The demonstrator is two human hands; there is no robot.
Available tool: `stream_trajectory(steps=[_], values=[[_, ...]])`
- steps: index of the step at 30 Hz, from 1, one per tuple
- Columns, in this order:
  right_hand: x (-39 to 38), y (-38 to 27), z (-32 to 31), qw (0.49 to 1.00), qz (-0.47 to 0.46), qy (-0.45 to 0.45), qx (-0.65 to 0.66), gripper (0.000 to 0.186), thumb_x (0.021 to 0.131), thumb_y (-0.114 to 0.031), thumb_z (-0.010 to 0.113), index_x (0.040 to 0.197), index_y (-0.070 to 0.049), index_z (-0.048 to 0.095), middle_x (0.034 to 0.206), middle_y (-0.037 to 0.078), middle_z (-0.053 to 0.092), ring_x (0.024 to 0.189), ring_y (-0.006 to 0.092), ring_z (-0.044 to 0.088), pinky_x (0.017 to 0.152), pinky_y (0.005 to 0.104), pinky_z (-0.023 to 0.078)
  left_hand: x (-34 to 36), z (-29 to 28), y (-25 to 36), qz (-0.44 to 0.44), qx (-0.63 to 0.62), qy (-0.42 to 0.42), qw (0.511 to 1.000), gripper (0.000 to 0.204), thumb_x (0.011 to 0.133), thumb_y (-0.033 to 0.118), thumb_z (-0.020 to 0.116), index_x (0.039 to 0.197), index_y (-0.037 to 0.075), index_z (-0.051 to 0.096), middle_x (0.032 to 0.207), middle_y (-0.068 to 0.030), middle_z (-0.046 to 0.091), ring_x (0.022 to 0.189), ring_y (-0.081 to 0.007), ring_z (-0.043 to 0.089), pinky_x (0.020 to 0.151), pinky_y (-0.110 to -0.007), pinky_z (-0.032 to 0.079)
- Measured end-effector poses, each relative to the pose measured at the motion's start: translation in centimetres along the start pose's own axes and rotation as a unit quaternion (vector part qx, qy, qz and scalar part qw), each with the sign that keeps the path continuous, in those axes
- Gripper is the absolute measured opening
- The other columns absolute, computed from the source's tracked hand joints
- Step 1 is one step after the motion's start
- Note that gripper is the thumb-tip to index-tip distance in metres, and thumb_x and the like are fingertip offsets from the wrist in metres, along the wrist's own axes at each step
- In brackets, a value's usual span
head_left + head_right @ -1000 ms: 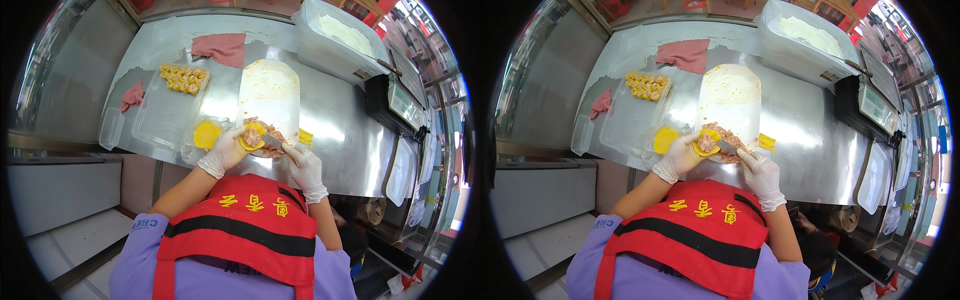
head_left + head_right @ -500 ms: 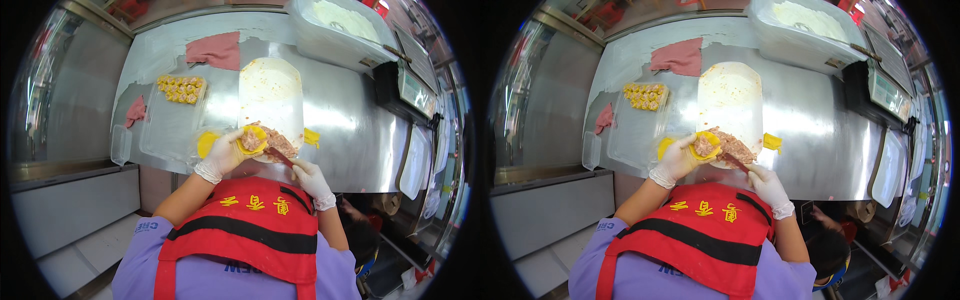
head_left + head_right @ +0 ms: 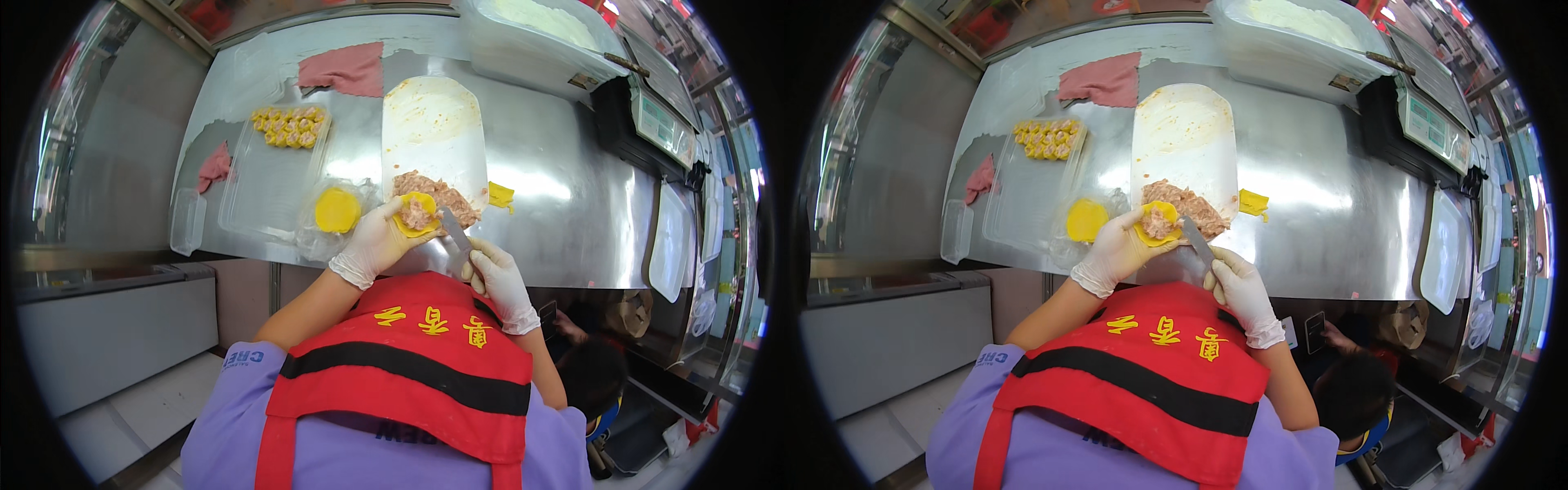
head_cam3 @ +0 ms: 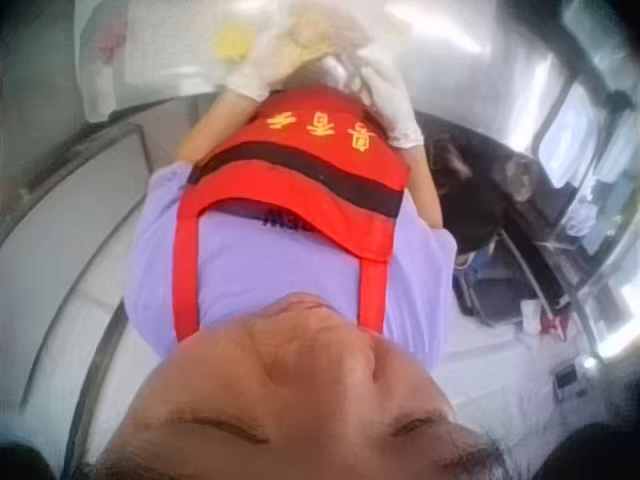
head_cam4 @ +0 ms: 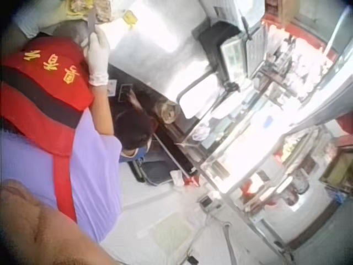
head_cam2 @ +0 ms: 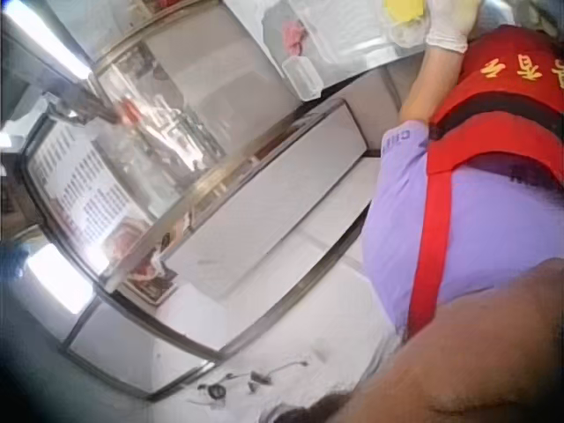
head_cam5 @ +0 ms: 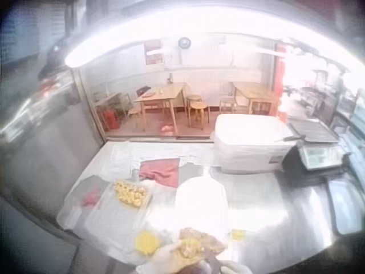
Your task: The person prepares dim sum by placing meat filling onto a yellow wrapper with a spatula, folding the wrapper around the filling by hand, and placing the finished pieces into a plastic container.
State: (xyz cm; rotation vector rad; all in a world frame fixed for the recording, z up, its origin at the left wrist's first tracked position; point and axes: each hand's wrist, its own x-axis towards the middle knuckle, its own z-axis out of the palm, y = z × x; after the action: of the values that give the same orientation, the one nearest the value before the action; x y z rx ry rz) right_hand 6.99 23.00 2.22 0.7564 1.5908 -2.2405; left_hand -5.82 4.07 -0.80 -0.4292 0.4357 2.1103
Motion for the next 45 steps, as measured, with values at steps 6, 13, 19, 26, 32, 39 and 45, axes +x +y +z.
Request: stream_trajectory(steps=[6, 13, 19, 26, 32, 39, 45], values=[[-0.5, 2.2, 1.7, 0.966, -0.162, 0.018, -0.202, 0.031, 0.096, -0.006, 0.047, 0.125, 0.001, 0.056, 0.073, 0.004, 0.059, 0.06, 0.0077, 0.051, 0.056, 0.0203, 0.042, -1.6, -1.6, -1.9, 0.058, -0.009, 0.029, 0.998, 0.041, 0.101, 0.021, 0.037, 0.134, -0.004, 0.039, 0.133, -0.0199, 0.048, 0.125, -0.0327, 0.047, 0.106, -0.051, 0.037], [-2.1, 0.2, 3.7, 0.742, -0.349, 0.043, -0.571, 0.034, 0.087, -0.005, 0.054, 0.118, -0.015, 0.064, 0.089, 0.012, 0.064, 0.074, 0.0287, 0.063, 0.067, 0.0353, 0.05, -2.8, -2.1, -2.2, 0.067, -0.053, 0.022, 0.996, 0.036, 0.099, 0.015, 0.04, 0.128, -0.006, 0.043, 0.126, -0.0187, 0.052, 0.117, -0.0307, 0.052, 0.103, -0.048, 0.041], [-2.2, 0.0, 2.2, 0.838, -0.335, 0.03, -0.43, 0.028, 0.087, -0.004, 0.056, 0.113, -0.009, 0.067, 0.083, 0.013, 0.063, 0.072, 0.0248, 0.064, 0.069, 0.0309, 0.05, -4.3, -1.6, -0.8, 0.091, -0.006, 0.032, 0.995, 0.037, 0.098, 0.013, 0.04, 0.128, -0.006, 0.043, 0.126, -0.0183, 0.053, 0.116, -0.0311, 0.053, 0.103, -0.048, 0.042], [-1.3, 0.1, 2.5, 0.88, -0.199, 0.045, -0.429, 0.032, 0.091, -0.004, 0.049, 0.121, -0.002, 0.061, 0.073, 0.006, 0.058, 0.07, 0.0126, 0.055, 0.068, 0.0253, 0.045, -4.0, -2.4, -0.8, 0.109, -0.036, -0.001, 0.993, 0.039, 0.098, 0.014, 0.04, 0.131, -0.006, 0.039, 0.129, -0.0222, 0.049, 0.121, -0.0348, 0.05, 0.105, -0.05, 0.04], [-1.4, -0.3, 2.3, 0.888, -0.238, 0.059, -0.389, 0.031, 0.092, -0.004, 0.047, 0.121, 0.003, 0.059, 0.071, 0.003, 0.056, 0.066, 0.0112, 0.051, 0.064, 0.0237, 0.043, -3.9, -2.2, -0.9, 0.099, -0.076, -0.005, 0.992, 0.038, 0.099, 0.015, 0.039, 0.129, -0.01, 0.039, 0.127, -0.0237, 0.05, 0.118, -0.0366, 0.052, 0.103, -0.049, 0.044], [-0.5, 0.4, 1.1, 0.989, -0.081, -0.014, -0.121, 0.031, 0.096, -0.007, 0.047, 0.124, 0.001, 0.057, 0.073, 0.0, 0.056, 0.057, 0.0037, 0.044, 0.051, 0.0182, 0.035, -3.1, -1.3, -0.7, 0.121, -0.082, -0.022, 0.989, 0.038, 0.1, 0.016, 0.038, 0.13, -0.007, 0.039, 0.126, -0.0227, 0.051, 0.118, -0.0338, 0.052, 0.103, -0.048, 0.043], [0.2, 0.7, 1.7, 0.994, -0.048, -0.029, -0.096, 0.031, 0.096, -0.008, 0.047, 0.125, 0.001, 0.057, 0.073, -0.001, 0.055, 0.059, 0.005, 0.047, 0.053, 0.0186, 0.038, -2.6, -1.6, -0.6, 0.126, -0.033, -0.019, 0.991, 0.042, 0.101, 0.018, 0.034, 0.134, -0.008, 0.037, 0.134, -0.0226, 0.047, 0.124, -0.0338, 0.048, 0.108, -0.047, 0.038]])
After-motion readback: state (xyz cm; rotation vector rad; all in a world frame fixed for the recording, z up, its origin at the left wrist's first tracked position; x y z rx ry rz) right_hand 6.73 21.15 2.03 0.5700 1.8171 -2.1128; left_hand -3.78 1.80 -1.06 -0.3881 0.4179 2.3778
